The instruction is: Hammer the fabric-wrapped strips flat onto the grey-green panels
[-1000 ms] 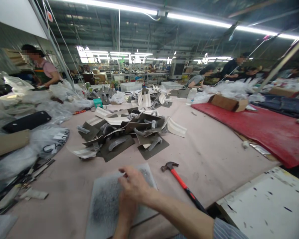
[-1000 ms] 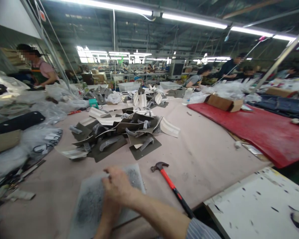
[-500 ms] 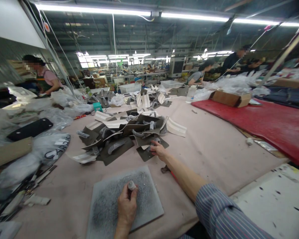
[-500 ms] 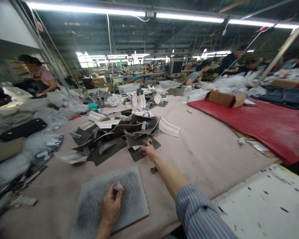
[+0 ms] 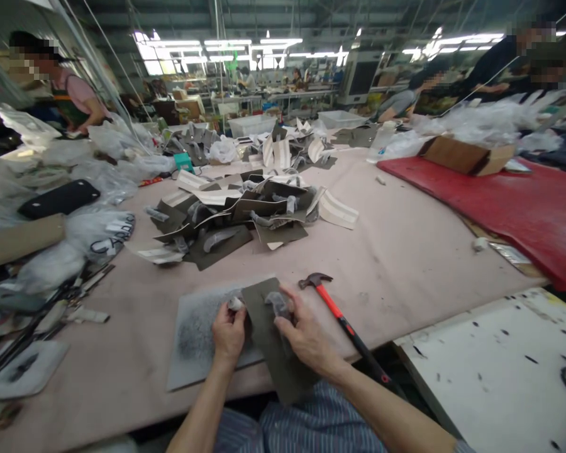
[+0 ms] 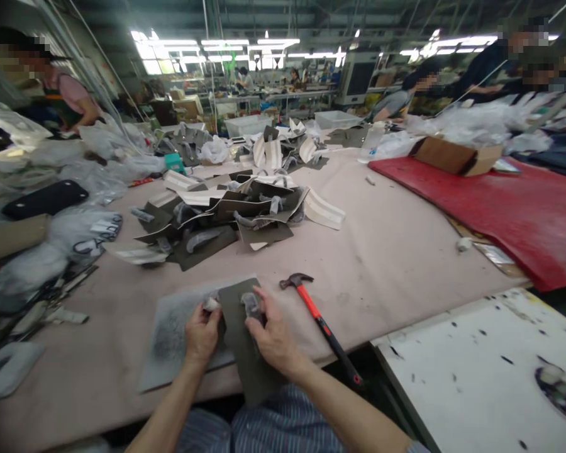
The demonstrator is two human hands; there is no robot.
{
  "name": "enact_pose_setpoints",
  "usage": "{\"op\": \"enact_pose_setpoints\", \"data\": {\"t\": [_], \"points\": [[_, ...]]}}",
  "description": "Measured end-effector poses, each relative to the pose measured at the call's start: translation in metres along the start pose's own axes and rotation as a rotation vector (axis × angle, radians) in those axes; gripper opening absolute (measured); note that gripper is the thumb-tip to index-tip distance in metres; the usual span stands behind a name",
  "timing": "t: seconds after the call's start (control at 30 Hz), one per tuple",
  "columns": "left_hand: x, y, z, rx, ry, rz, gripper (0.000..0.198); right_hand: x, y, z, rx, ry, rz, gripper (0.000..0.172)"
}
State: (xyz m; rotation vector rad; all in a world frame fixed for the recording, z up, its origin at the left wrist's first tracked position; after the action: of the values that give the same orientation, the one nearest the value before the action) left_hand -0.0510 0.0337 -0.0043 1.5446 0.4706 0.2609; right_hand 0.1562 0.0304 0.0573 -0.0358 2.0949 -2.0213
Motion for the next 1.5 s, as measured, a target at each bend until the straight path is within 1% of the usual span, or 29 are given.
{"op": "enact_pose_setpoints", "data": {"t": [0.07, 0.17, 0.2, 0.23, 0.27, 0.33, 0.4, 0.43, 0.5, 0.57, 0.67, 0.73, 0.8, 0.97, 1.17, 1.27, 1.5], "points": [[-0.003, -0.002, 0.002, -0.015, 0.074, 0.064, 0.034, 0.012, 0.012, 0.021, -0.015, -0.008, 0.143, 0.052], [-0.006, 0.001, 0.004, -0.008, 0.17, 0.083, 0.031, 0.023, 0.026, 0.035, -0.01, -0.013, 0.311, 0.052], [-0.004, 0.005, 0.003, 0.006, 0.176, 0.079, 0.03, 0.024, 0.028, 0.037, 0.009, -0.01, 0.366, 0.055], [-0.001, 0.011, 0.002, 0.023, 0.155, 0.081, 0.03, 0.024, 0.029, 0.038, 0.038, -0.012, 0.417, 0.057], [0.005, 0.017, 0.001, 0.035, 0.103, 0.092, 0.03, 0.023, 0.03, 0.038, 0.069, -0.023, 0.463, 0.059], [0.021, 0.029, -0.002, 0.039, -0.057, 0.136, 0.031, 0.021, 0.03, 0.039, 0.11, -0.039, 0.525, 0.059], [0.04, 0.036, -0.003, 0.013, -0.222, 0.179, 0.032, 0.018, 0.03, 0.039, 0.099, -0.029, 0.529, 0.05], [0.049, 0.037, -0.002, -0.007, -0.282, 0.196, 0.033, 0.017, 0.031, 0.04, 0.073, -0.015, 0.522, 0.044], [0.062, 0.034, 0.0, -0.043, -0.34, 0.223, 0.032, 0.015, 0.032, 0.041, 0.0, 0.019, 0.508, 0.034], [0.069, 0.027, 0.002, -0.071, -0.359, 0.242, 0.032, 0.015, 0.035, 0.043, -0.062, 0.045, 0.507, 0.029], [0.07, 0.018, 0.004, -0.091, -0.388, 0.252, 0.032, 0.016, 0.038, 0.045, -0.134, 0.073, 0.458, 0.023], [0.068, 0.016, 0.004, -0.097, -0.426, 0.24, 0.033, 0.017, 0.038, 0.045, -0.184, 0.075, 0.41, 0.018], [0.066, 0.017, 0.004, -0.101, -0.468, 0.213, 0.034, 0.017, 0.039, 0.045, -0.199, 0.091, 0.381, 0.014], [0.065, 0.02, 0.002, -0.084, -0.521, 0.147, 0.032, 0.015, 0.042, 0.044, -0.165, 0.165, 0.396, 0.011], [0.066, 0.019, 0.001, -0.113, -0.553, 0.133, 0.035, 0.015, 0.041, 0.044, -0.11, 0.148, 0.393, 0.011], [0.066, 0.02, 0.001, -0.113, -0.549, 0.119, 0.037, 0.014, 0.037, 0.044, -0.103, 0.148, 0.392, 0.011], [0.066, 0.021, 0.003, -0.083, -0.532, 0.109, 0.031, 0.014, 0.039, 0.044, -0.077, 0.141, 0.412, 0.012]]}}
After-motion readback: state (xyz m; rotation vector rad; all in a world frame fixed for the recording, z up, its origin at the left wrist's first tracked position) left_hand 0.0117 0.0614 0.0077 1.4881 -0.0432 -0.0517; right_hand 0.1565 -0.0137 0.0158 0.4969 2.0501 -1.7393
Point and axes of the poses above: each hand's wrist, its own z-axis away from the middle knuckle, its own x-axis out of the palm, y = z × x, the point moved 5 cm from there along -z, towards the middle knuckle, and after that the axes turned 1 degree about y, right-handed, at the moved point
